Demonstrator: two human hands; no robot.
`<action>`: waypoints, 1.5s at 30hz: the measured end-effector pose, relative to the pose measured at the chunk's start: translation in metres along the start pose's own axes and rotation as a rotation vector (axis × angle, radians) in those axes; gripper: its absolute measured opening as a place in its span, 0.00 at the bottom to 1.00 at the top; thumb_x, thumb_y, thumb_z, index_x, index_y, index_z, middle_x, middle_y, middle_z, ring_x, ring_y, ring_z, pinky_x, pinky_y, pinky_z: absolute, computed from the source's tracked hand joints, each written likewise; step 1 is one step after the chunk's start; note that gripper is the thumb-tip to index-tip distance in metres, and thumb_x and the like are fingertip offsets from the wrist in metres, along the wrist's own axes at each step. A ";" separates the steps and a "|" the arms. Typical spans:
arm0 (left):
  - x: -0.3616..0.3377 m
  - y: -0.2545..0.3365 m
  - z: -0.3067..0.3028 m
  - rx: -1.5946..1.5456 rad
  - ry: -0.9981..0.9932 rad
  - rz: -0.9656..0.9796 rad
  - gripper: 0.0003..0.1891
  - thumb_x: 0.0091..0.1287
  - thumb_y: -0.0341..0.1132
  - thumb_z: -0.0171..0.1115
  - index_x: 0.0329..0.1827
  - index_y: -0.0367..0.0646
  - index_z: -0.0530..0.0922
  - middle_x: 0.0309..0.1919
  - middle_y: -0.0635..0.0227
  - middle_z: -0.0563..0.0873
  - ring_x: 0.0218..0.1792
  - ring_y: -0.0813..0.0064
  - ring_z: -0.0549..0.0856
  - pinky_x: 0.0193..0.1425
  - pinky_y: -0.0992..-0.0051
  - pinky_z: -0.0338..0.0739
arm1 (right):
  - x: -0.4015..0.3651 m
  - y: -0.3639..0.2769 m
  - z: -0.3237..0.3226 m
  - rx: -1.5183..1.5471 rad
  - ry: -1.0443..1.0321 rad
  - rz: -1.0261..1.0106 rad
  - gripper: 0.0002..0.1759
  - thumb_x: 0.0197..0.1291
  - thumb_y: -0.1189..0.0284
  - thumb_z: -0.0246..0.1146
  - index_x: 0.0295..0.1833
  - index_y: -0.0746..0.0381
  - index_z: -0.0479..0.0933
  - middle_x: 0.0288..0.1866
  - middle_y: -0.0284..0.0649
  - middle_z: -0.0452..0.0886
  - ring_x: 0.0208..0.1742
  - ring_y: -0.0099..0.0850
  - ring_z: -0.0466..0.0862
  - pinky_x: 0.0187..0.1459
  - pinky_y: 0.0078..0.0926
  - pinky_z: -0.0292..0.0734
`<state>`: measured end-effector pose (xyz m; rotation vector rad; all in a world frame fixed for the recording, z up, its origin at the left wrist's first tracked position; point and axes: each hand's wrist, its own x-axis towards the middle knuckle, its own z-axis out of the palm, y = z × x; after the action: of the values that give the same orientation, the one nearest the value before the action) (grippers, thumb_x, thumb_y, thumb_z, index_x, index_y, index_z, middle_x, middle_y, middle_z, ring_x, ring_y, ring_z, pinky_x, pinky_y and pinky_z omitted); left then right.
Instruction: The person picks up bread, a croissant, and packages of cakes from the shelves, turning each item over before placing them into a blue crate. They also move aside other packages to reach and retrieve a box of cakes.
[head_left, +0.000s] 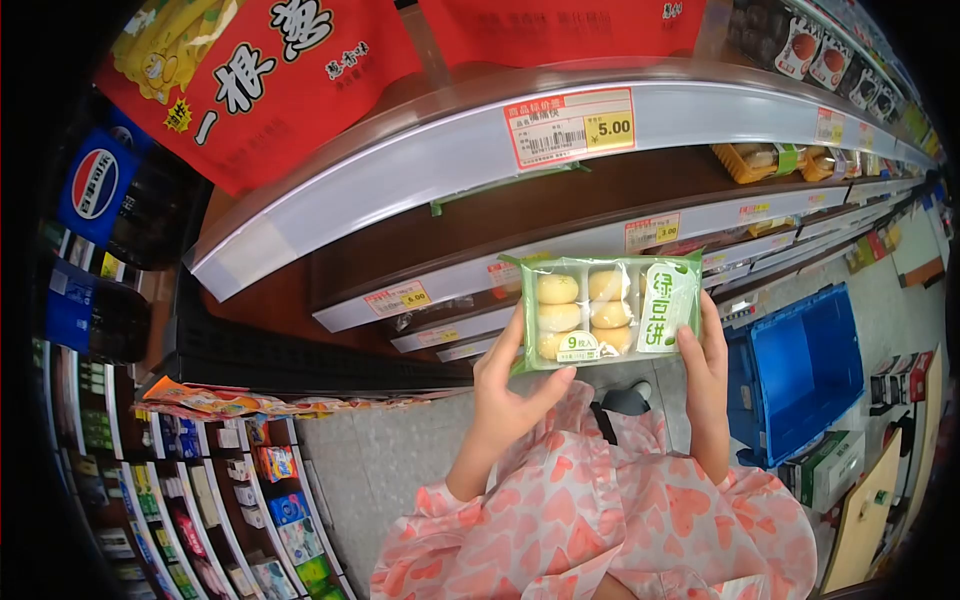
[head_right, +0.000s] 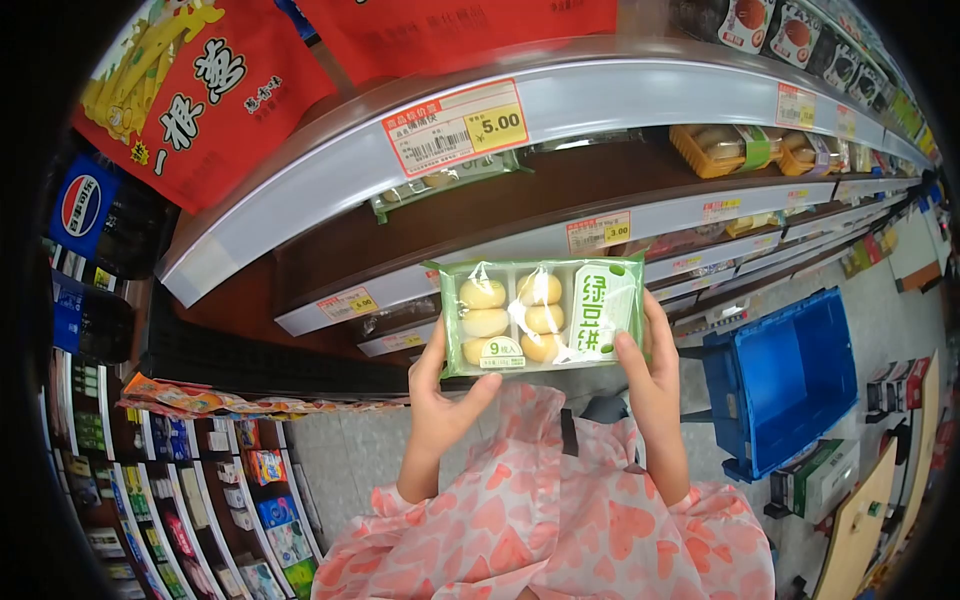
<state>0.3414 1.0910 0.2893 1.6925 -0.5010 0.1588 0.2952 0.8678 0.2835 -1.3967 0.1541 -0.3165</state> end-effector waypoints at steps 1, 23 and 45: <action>0.000 0.000 0.001 0.003 0.004 0.000 0.39 0.56 0.30 0.71 0.71 0.29 0.63 0.57 0.50 0.81 0.57 0.66 0.82 0.61 0.70 0.74 | 0.000 0.001 -0.001 -0.004 -0.004 0.006 0.30 0.68 0.77 0.55 0.74 0.69 0.57 0.70 0.45 0.67 0.69 0.31 0.68 0.67 0.27 0.63; 0.019 0.022 0.142 0.025 -0.105 -0.086 0.39 0.58 0.31 0.71 0.71 0.30 0.63 0.56 0.52 0.82 0.57 0.67 0.82 0.62 0.70 0.72 | 0.016 -0.019 -0.143 -0.008 0.046 0.062 0.29 0.68 0.77 0.55 0.73 0.68 0.58 0.69 0.44 0.69 0.69 0.29 0.68 0.67 0.26 0.61; 0.009 0.033 0.343 0.030 -0.224 -0.313 0.33 0.66 0.28 0.62 0.73 0.30 0.60 0.64 0.53 0.76 0.64 0.68 0.75 0.68 0.71 0.66 | 0.030 -0.017 -0.356 0.059 0.044 0.305 0.32 0.68 0.73 0.60 0.74 0.66 0.58 0.62 0.43 0.76 0.61 0.25 0.74 0.62 0.23 0.68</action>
<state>0.2759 0.7539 0.2576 1.8044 -0.3936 -0.2539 0.2179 0.5214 0.2411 -1.2865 0.3866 -0.0971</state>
